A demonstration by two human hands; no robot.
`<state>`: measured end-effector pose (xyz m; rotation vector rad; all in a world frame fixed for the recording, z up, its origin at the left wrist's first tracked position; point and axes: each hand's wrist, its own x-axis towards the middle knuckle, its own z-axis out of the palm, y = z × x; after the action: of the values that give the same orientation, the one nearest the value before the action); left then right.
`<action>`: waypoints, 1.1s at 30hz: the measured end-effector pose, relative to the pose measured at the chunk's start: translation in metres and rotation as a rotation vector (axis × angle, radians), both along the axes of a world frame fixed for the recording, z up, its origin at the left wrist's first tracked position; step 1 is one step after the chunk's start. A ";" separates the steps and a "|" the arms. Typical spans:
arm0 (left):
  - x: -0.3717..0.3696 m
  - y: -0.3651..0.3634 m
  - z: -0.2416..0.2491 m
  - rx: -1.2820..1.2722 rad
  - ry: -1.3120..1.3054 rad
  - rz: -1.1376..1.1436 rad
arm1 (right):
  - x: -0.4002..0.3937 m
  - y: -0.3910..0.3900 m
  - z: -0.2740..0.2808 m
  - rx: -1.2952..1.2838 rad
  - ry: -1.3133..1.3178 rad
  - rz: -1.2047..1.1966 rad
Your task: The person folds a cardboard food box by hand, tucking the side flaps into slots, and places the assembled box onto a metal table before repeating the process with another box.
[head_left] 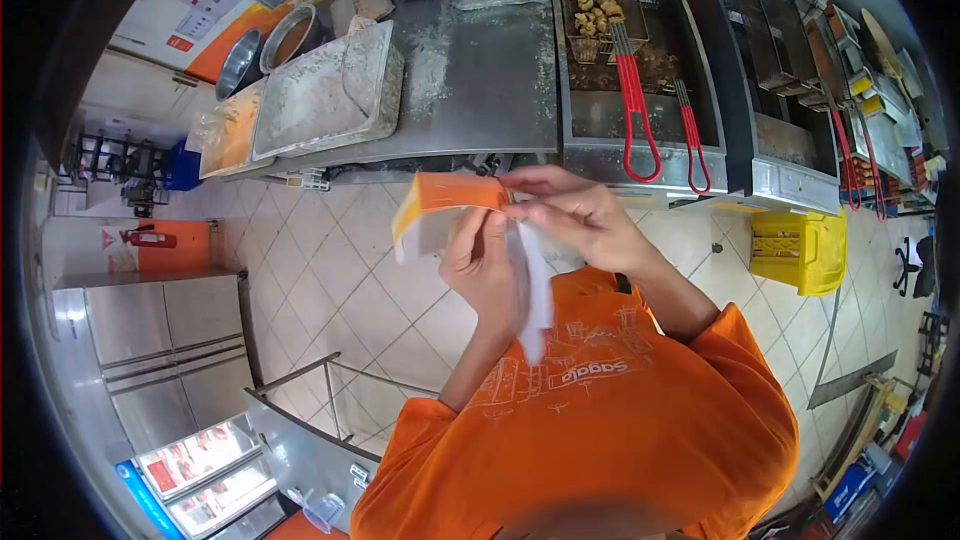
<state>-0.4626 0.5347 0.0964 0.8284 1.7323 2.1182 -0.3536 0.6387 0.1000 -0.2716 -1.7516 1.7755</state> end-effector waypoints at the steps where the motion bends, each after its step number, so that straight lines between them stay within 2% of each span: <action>1: -0.001 0.001 0.000 0.038 -0.020 0.026 | 0.002 -0.001 0.005 0.152 -0.035 0.019; 2: -0.003 0.002 0.000 0.038 0.031 0.035 | 0.005 -0.003 0.011 0.305 -0.070 0.037; 3: -0.008 0.003 0.000 0.041 0.083 0.044 | 0.009 -0.007 0.018 0.143 -0.165 0.187; 6: -0.021 0.006 0.005 -0.090 0.293 -0.048 | 0.005 -0.023 0.016 -0.135 -0.098 0.197; 8: -0.029 0.009 0.006 -0.132 0.353 -0.167 | -0.001 -0.020 -0.006 -0.059 -0.082 -0.027; 10: -0.037 0.013 0.005 -0.077 0.318 -0.309 | 0.003 -0.013 -0.011 -0.393 -0.201 -0.100; 12: -0.034 -0.001 0.016 -0.192 0.685 -0.403 | 0.006 -0.006 -0.015 -0.448 -0.217 -0.220; 14: -0.025 -0.014 0.023 -0.309 1.002 -0.440 | 0.003 -0.005 -0.028 -0.643 -0.039 -0.287; 17: -0.019 -0.022 -0.016 -0.302 1.054 -0.350 | 0.004 -0.003 -0.041 -0.705 -0.092 -0.301; 19: -0.015 -0.021 -0.022 -0.262 1.095 -0.237 | 0.004 -0.004 -0.037 -0.712 -0.135 -0.285; 22: -0.007 -0.022 -0.035 -0.250 1.012 -0.168 | 0.007 -0.007 -0.040 -0.663 -0.179 -0.209; 25: -0.005 -0.021 -0.045 -0.209 0.865 -0.127 | 0.009 -0.005 -0.051 -0.663 -0.133 -0.257; 28: 0.000 -0.024 -0.037 -0.400 0.559 -0.143 | 0.012 -0.004 -0.053 -0.661 -0.125 -0.309; 33: -0.011 -0.015 -0.036 -0.422 -0.259 -0.234 | 0.008 -0.003 -0.047 -0.517 -0.267 -0.359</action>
<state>-0.4741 0.5202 0.0603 0.5742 1.7532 1.5532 -0.3458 0.6359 0.0534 -1.0116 -1.2678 1.9493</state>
